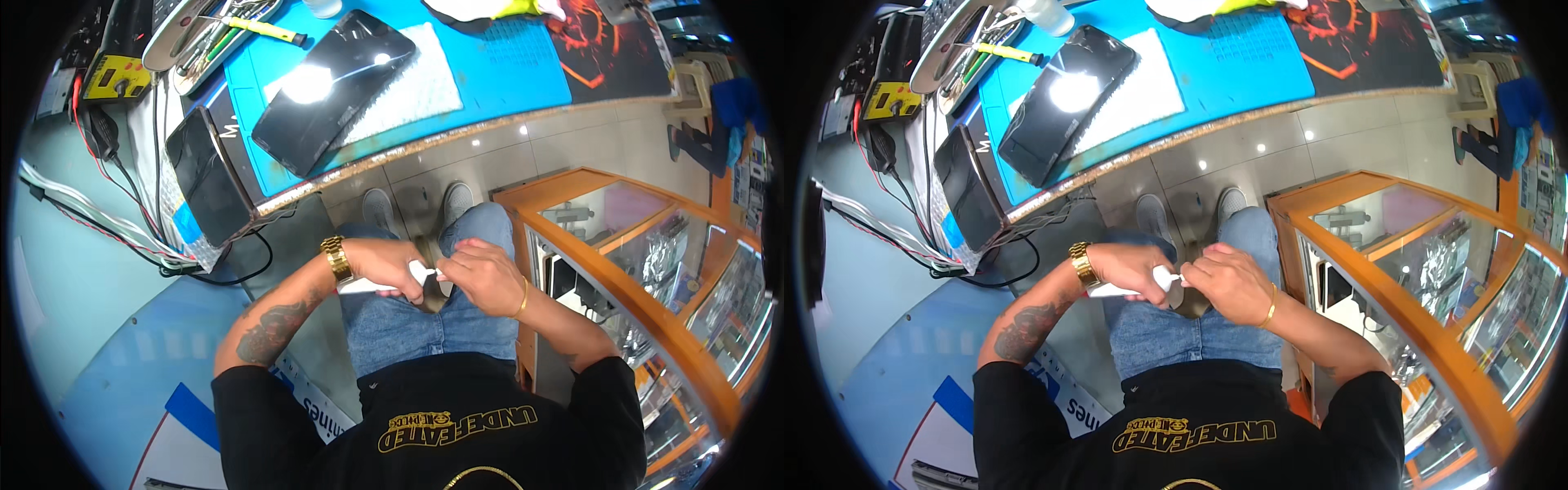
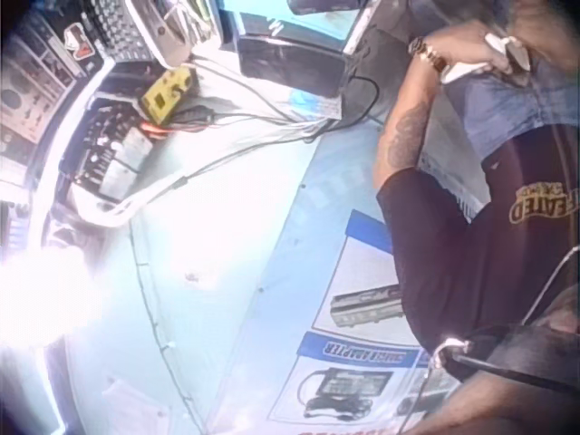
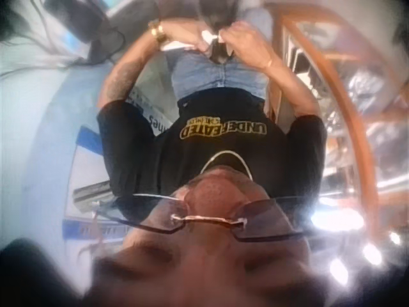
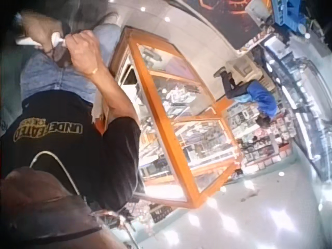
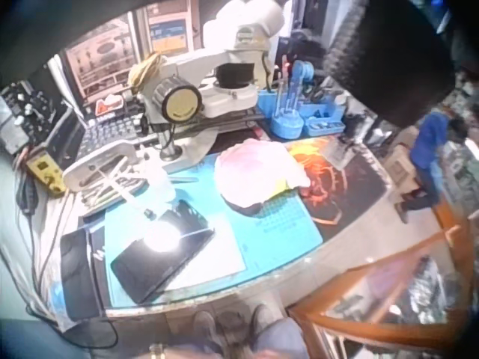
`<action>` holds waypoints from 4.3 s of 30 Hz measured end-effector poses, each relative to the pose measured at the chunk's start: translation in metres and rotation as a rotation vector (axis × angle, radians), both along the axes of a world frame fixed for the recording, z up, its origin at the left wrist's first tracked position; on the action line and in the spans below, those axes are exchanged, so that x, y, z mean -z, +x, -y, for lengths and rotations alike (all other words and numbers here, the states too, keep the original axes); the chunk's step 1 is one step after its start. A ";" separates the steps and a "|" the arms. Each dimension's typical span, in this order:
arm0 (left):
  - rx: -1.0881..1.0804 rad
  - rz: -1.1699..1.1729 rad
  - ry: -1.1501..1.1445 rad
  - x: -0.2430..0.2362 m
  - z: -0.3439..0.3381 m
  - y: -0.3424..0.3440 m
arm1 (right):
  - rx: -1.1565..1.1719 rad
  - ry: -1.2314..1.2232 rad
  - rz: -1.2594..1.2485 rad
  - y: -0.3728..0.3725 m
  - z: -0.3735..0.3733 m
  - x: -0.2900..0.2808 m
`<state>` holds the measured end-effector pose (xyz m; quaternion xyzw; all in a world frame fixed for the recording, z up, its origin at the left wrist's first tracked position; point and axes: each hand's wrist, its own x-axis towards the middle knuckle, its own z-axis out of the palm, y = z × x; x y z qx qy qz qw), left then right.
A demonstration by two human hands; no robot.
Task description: The person replaces a component on a mobile phone by removing the back cover with a tool, wiping the internal surfaces with a cloth, and applying adhesive from a tube.
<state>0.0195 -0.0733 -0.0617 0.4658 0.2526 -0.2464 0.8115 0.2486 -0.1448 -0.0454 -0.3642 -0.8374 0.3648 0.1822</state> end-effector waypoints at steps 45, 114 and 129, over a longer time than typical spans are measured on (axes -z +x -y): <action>-0.016 0.111 1.793 -0.143 0.196 0.079 | 0.206 -0.436 -0.135 0.065 0.168 -0.120; -0.282 0.447 1.169 -0.166 0.175 0.065 | 0.155 0.258 -0.288 0.075 0.168 -0.157; -0.271 0.437 1.193 -0.171 0.176 0.068 | 0.180 0.264 -0.303 0.073 0.168 -0.156</action>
